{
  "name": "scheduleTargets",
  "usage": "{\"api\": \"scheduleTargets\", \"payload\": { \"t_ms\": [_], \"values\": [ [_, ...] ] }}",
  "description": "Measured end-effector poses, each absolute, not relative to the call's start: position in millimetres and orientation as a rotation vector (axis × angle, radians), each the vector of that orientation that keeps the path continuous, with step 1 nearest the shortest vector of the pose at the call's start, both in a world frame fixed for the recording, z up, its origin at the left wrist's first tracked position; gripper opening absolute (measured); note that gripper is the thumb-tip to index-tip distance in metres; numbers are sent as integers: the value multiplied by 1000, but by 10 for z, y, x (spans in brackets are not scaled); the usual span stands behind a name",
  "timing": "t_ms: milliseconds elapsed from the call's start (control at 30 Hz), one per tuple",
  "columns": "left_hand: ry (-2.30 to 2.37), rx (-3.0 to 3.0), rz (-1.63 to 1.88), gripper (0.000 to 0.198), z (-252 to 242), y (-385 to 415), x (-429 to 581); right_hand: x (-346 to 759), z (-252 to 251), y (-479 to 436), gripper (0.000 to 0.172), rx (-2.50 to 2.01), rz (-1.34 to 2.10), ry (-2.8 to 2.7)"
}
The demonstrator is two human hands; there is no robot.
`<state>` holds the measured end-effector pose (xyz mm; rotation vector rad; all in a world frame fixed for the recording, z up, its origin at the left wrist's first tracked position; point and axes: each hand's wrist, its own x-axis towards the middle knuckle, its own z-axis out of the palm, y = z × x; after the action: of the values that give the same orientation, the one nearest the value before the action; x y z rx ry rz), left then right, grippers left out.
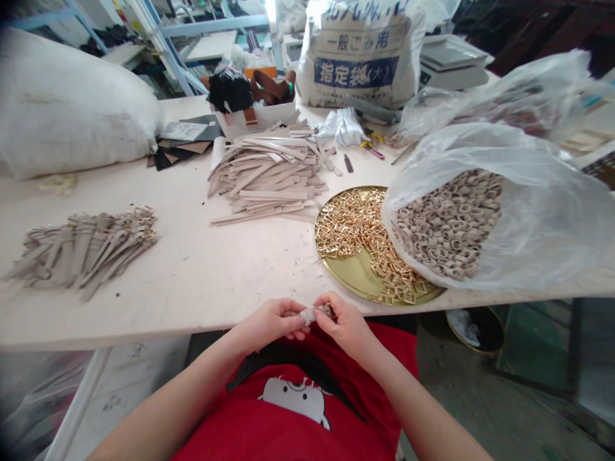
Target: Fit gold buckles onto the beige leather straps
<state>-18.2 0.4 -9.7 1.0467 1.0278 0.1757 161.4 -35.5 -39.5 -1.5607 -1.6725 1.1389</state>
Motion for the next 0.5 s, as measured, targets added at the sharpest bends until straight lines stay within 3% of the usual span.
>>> {"api": "scheduleTargets", "payload": {
  "t_ms": [333,500],
  "values": [
    [989,1072,205,26,-144,-178,-90,1642,-300,-500,12,-1363,1275,-1801],
    [984,1155,259,40,-47,-188,-118,1564,-326,-597,25,-1351,1285,-1563]
  ]
}}
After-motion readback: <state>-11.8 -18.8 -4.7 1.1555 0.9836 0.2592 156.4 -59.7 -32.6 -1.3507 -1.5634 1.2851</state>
